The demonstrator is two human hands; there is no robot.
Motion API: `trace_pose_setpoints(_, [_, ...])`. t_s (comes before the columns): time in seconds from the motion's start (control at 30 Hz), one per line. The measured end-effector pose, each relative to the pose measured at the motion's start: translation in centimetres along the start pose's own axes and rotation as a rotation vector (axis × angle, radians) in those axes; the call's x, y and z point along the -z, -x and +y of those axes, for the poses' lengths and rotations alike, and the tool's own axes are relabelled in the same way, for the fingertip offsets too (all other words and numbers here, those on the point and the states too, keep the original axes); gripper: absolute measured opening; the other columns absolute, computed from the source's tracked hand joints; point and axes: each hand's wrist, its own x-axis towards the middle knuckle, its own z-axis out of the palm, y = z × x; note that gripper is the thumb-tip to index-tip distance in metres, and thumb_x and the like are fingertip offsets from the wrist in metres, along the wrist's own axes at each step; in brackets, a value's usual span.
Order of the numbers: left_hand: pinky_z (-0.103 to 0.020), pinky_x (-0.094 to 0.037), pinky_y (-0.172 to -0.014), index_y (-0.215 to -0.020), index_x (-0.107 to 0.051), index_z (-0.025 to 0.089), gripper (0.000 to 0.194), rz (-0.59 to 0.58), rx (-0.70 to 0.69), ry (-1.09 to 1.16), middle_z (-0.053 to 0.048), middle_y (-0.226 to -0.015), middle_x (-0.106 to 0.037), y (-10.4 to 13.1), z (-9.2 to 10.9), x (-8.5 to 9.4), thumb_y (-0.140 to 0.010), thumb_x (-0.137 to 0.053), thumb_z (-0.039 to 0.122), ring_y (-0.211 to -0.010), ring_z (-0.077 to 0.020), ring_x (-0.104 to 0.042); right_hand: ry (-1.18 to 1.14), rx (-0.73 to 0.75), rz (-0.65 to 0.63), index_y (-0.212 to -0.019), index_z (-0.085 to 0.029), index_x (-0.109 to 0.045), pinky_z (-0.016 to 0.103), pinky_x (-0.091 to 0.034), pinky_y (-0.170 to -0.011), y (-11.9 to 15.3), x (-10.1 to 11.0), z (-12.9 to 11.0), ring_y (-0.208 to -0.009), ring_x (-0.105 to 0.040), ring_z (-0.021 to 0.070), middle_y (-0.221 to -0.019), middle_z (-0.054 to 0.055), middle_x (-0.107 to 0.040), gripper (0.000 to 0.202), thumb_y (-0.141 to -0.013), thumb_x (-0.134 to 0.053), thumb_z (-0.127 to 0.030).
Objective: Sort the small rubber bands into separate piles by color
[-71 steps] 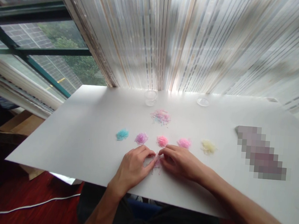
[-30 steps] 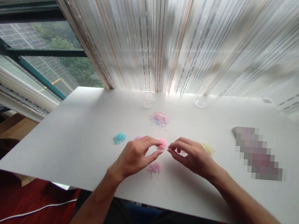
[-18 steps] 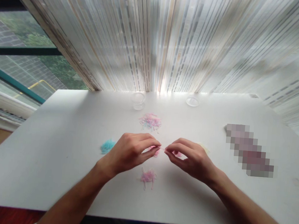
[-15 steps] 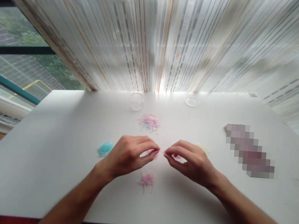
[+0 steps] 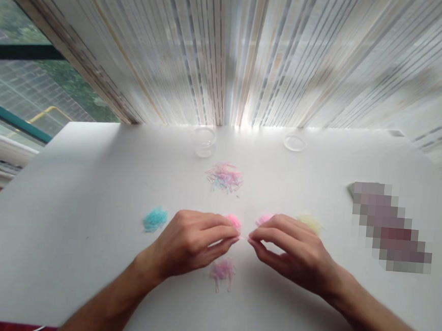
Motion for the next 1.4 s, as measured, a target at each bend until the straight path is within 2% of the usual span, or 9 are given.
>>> trace_pose_setpoints(0.13, [-0.022,-0.061,-0.075,-0.107,-0.072,0.022,0.016,0.012,-0.002,-0.023,-0.002,-0.098,-0.081,0.1,0.0,-0.1,-0.096,-0.064,0.015,-0.083,-0.0147,-0.078,0.024,-0.006,-0.003,-0.094,-0.022,-0.065,0.027,-0.052,-0.062,0.0,0.1,0.0,-0.066,-0.065,0.0145,-0.075,0.001,-0.070,0.013,-0.094,-0.062,-0.009])
trace_pose_setpoints(0.23, [-0.022,-0.061,-0.076,-0.107,-0.071,0.022,0.014,0.032,0.019,-0.046,-0.002,-0.099,-0.081,0.0,0.0,0.1,-0.096,-0.065,0.016,-0.085,-0.0148,-0.078,0.064,-0.032,-0.032,-0.092,-0.022,-0.065,0.028,-0.050,-0.062,-0.1,1.3,0.7,-0.067,-0.063,0.0150,-0.077,0.002,-0.069,0.013,-0.094,-0.061,-0.010])
trace_pose_setpoints(0.47, [-0.021,-0.059,-0.071,-0.106,-0.070,0.021,0.011,0.059,0.040,-0.102,-0.002,-0.095,-0.080,-0.1,-0.2,0.4,-0.097,-0.064,0.019,-0.078,-0.0134,-0.076,0.031,-0.323,-0.328,-0.088,-0.024,-0.070,0.025,-0.046,-0.056,0.5,5.2,3.5,-0.061,-0.059,0.0130,-0.076,0.000,-0.066,0.009,-0.095,-0.063,-0.022])
trace_pose_setpoints(0.7, [-0.021,-0.059,-0.069,-0.105,-0.070,0.022,0.010,0.048,0.032,-0.104,-0.001,-0.094,-0.080,-0.2,-0.1,0.4,-0.098,-0.063,0.018,-0.077,-0.0138,-0.076,0.030,-0.382,-0.420,-0.087,-0.024,-0.073,0.023,-0.046,-0.056,0.5,5.1,3.6,-0.062,-0.061,0.0123,-0.075,0.000,-0.066,0.010,-0.093,-0.065,-0.021])
trace_pose_setpoints(0.97, [-0.022,-0.060,-0.068,-0.101,-0.071,0.022,0.011,0.017,0.040,-0.106,-0.002,-0.092,-0.080,-0.1,-0.1,0.3,-0.099,-0.061,0.019,-0.075,-0.0138,-0.076,0.040,-0.351,-0.376,-0.087,-0.023,-0.072,0.024,-0.047,-0.055,0.5,5.2,3.3,-0.062,-0.061,0.0132,-0.075,0.001,-0.067,0.011,-0.095,-0.064,-0.023])
trace_pose_setpoints(1.2, [-0.023,-0.061,-0.072,-0.110,-0.069,0.021,0.013,0.027,0.041,-0.054,-0.003,-0.102,-0.081,0.2,0.1,-0.5,-0.097,-0.068,0.023,-0.085,-0.0154,-0.078,-0.132,-0.194,-0.183,-0.097,-0.021,-0.071,0.024,-0.050,-0.062,0.2,2.2,1.1,-0.067,-0.062,0.0123,-0.084,0.003,-0.069,0.010,-0.097,-0.063,-0.015])
trace_pose_setpoints(1.4, [-0.023,-0.060,-0.074,-0.105,-0.070,0.021,0.010,0.036,0.008,-0.025,-0.001,-0.095,-0.081,0.4,-0.1,-1.0,-0.097,-0.066,0.017,-0.082,-0.0153,-0.078,-0.123,-0.118,-0.146,-0.097,-0.021,-0.072,0.024,-0.051,-0.062,0.4,0.5,0.6,-0.069,-0.065,0.0133,-0.083,0.004,-0.071,0.012,-0.098,-0.061,-0.015])
